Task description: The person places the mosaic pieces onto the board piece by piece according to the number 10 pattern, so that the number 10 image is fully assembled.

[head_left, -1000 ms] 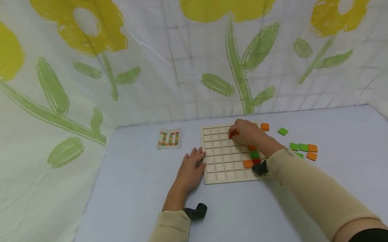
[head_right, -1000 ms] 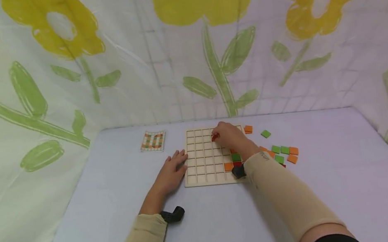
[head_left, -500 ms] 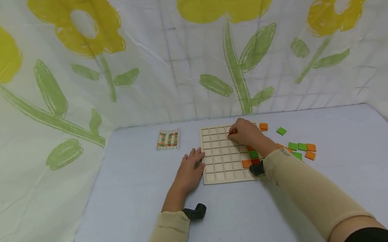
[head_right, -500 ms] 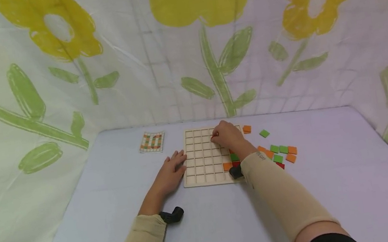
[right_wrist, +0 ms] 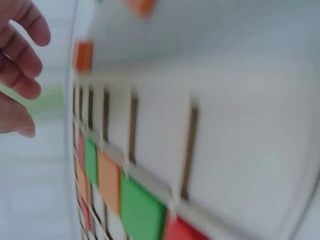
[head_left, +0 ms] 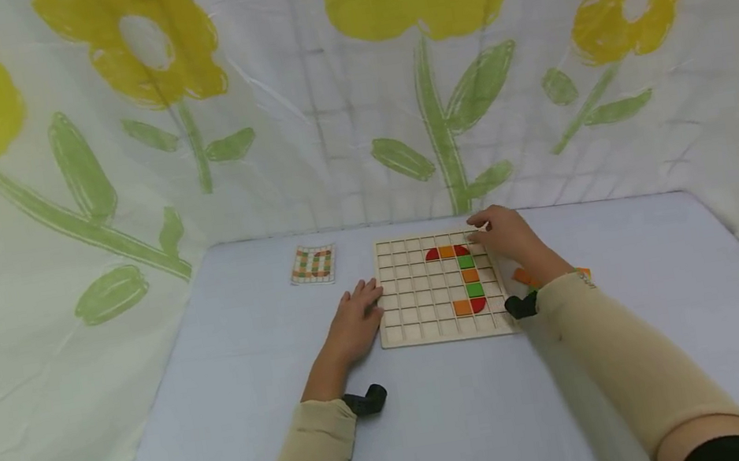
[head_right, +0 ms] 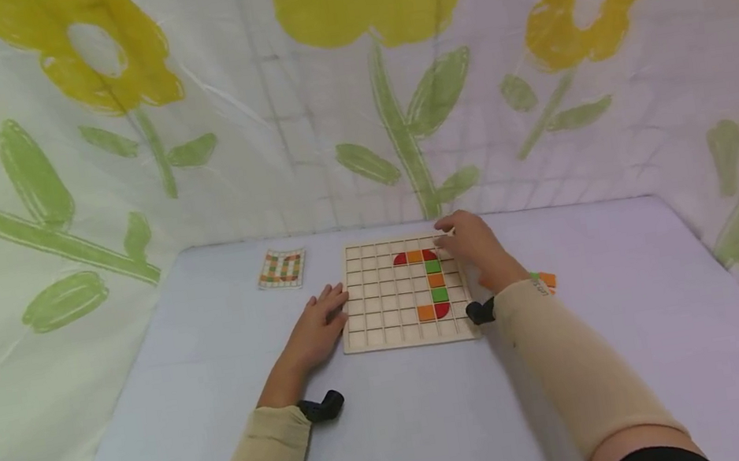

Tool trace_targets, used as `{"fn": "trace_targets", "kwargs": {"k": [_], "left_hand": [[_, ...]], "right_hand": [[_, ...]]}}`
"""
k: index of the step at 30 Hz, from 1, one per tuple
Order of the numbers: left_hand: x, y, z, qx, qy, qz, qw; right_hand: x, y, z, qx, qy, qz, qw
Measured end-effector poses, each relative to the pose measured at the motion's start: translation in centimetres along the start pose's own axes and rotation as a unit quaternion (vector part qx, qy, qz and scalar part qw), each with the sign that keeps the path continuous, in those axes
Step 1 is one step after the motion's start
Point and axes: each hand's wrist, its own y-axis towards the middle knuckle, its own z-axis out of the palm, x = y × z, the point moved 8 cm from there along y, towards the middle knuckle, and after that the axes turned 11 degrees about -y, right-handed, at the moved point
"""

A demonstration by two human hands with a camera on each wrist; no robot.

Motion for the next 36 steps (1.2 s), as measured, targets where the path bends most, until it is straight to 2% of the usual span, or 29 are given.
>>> {"fn": "trace_targets", "kwargs": {"k": [3, 7, 10, 13, 19, 24, 29, 36], "left_hand": [[0.2, 0.0, 0.0, -0.001, -0.001, -0.005, 1.0000], [0.5, 0.0, 0.0, -0.004, -0.001, -0.016, 0.9999], [0.8, 0.0, 0.2, -0.005, -0.003, -0.022, 0.9997], [0.9, -0.1, 0.3, -0.002, -0.008, -0.024, 0.9997], [0.7, -0.2, 0.3, -0.007, -0.003, -0.023, 0.9997], [0.5, -0.2, 0.3, -0.005, 0.000, -0.019, 0.9998], [0.3, 0.0, 0.1, -0.009, -0.001, -0.013, 0.9999], [0.3, 0.2, 0.0, -0.005, -0.007, -0.015, 0.9998]], "right_hand": [[-2.7, -0.2, -0.8, -0.004, 0.019, 0.042, 0.999], [-5.6, -0.8, -1.3, 0.003, 0.040, 0.073, 0.997], [-7.1, -1.0, -0.9, 0.033, 0.049, 0.082, 0.995], [-8.0, -0.8, -0.2, 0.070, 0.035, 0.078, 0.994], [-6.9, -0.3, 0.8, 0.095, -0.040, 0.039, 0.994], [-5.5, -0.5, 1.3, 0.090, -0.094, 0.055, 0.990], [-5.2, -0.7, 1.2, 0.075, -0.090, 0.087, 0.989], [-5.6, -0.7, 1.5, 0.078, -0.076, 0.108, 0.988]]}}
